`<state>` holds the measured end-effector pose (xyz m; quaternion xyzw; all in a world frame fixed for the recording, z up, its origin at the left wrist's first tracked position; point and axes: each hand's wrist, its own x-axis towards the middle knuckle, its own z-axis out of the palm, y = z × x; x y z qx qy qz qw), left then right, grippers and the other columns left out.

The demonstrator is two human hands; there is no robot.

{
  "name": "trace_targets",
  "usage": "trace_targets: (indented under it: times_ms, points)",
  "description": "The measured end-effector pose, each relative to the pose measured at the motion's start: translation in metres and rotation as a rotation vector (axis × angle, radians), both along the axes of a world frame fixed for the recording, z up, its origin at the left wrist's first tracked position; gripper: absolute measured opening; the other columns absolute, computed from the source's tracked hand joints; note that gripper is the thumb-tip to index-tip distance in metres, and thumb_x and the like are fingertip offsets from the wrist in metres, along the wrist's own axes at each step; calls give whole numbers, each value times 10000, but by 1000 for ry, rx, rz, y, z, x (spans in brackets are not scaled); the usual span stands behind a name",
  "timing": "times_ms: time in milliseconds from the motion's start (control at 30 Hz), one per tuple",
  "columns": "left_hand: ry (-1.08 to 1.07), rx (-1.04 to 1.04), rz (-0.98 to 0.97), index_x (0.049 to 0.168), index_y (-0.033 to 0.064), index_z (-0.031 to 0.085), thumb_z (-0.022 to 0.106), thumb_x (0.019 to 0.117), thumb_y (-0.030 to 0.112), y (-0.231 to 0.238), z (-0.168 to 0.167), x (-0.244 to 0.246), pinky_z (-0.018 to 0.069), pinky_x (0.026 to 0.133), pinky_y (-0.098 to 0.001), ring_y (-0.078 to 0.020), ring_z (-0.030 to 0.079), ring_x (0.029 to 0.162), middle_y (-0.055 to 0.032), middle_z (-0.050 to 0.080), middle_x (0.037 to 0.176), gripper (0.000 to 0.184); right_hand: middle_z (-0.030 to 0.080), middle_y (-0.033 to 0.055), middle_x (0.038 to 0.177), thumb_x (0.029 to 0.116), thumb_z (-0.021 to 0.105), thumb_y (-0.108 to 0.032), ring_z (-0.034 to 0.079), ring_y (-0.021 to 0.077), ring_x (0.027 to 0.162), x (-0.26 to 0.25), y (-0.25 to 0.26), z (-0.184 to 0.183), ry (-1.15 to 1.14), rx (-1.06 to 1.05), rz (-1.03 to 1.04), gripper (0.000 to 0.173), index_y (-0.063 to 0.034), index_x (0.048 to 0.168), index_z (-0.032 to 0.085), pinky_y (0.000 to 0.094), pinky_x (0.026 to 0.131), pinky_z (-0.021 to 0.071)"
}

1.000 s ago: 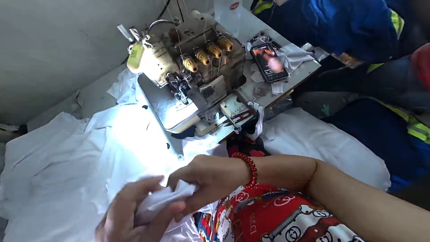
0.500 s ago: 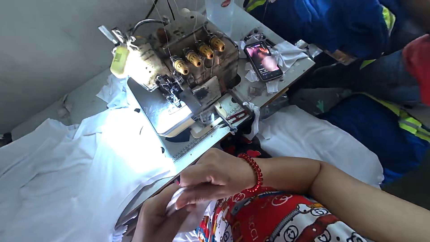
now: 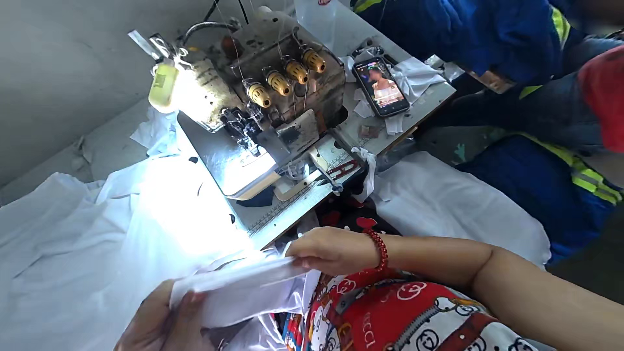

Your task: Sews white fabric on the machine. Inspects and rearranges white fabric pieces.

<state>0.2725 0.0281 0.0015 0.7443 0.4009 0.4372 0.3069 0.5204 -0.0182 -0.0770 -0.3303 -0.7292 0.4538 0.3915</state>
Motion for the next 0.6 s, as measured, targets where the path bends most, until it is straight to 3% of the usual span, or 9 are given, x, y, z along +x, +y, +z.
trace_targets:
  times_ms: [67,133,200,267,367,467,600]
  points:
    - [-34,-129,15,985,247,713,668,965,132,9,-13,0,556,754,-107,119,656,844,264,712,925,125,683,182,891,1039,482,-49,682,239,824,7,-2,-2,20,-27,-72,217,76,1095,650,403,761,558]
    - [-138,-243,1,1000,240,703,707,933,120,18,-30,2,578,736,-135,64,683,823,209,733,929,137,653,134,811,1059,500,-105,623,133,720,14,-1,8,83,32,-126,231,70,1062,650,268,674,516]
    - [-223,-290,-37,1002,270,725,730,935,225,22,-39,4,574,719,-127,54,686,804,188,739,925,81,616,103,745,1048,535,-118,549,71,639,20,1,24,116,115,-158,227,75,1014,651,192,603,450]
    - [-248,-284,-43,987,297,746,674,977,308,21,-38,7,557,688,-105,78,676,777,203,738,898,73,588,84,705,1043,546,-117,500,40,605,26,4,35,127,163,-168,234,81,977,650,163,569,399]
    - [-287,-267,-44,1002,303,751,638,1003,312,22,-34,3,569,706,-116,68,688,802,196,746,912,114,606,85,723,1040,560,-123,503,17,625,28,9,31,138,173,-183,249,85,950,662,141,582,398]
    - [-306,-258,-62,1018,305,742,640,1001,311,24,-39,2,569,712,-116,67,686,803,196,742,922,104,654,98,795,1033,579,-123,553,15,709,28,11,23,137,150,-195,248,85,956,688,132,660,438]
    - [-347,-302,-114,1019,305,757,720,935,303,24,-51,5,562,699,-106,76,680,786,193,746,919,92,650,81,787,1029,589,-137,551,0,713,29,9,16,126,106,-217,251,77,939,686,125,659,438]
